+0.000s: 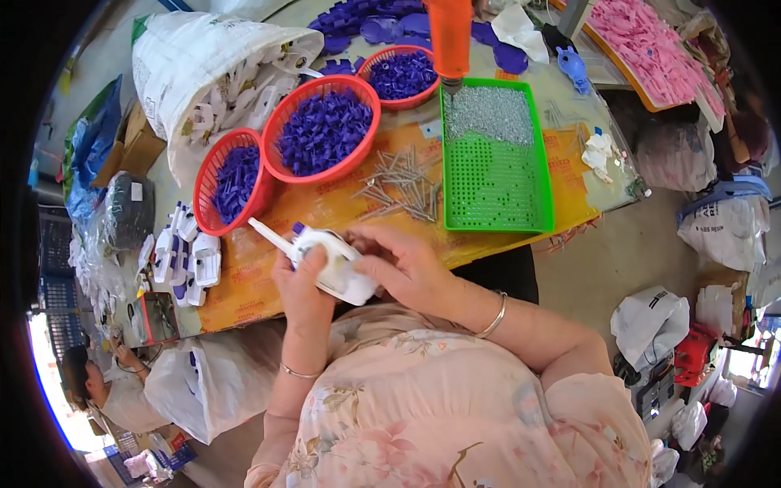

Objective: Manually assembling plastic toy gun components and installing internal parts at a factory workbench.

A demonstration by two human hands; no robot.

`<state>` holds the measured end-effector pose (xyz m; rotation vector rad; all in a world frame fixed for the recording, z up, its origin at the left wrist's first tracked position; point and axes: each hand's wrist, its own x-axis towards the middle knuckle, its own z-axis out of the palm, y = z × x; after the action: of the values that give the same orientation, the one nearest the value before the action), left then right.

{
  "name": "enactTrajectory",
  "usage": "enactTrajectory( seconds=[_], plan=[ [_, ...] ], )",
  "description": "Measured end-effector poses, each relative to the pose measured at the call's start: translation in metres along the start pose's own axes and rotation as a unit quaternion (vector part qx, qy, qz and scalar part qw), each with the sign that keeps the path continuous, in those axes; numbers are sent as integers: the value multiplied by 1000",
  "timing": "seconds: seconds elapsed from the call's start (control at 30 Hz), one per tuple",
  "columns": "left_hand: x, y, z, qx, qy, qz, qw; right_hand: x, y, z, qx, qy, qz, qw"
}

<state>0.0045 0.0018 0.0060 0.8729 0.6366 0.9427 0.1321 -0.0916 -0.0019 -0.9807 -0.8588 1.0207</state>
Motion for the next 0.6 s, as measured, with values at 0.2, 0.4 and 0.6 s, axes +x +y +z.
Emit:
enactTrajectory(
  seconds=[0.2,0.4,0.6],
  plan=[
    [7,11,0,-47,39,-41,997,0,-18,-4,-1,-40,217,975],
    [3,4,1,-16,50,-27,998,3,-2,3,27,-21,240,970],
    [11,13,3,-32,63,-86,994,11,-6,1,118,5,296,948]
  ],
)
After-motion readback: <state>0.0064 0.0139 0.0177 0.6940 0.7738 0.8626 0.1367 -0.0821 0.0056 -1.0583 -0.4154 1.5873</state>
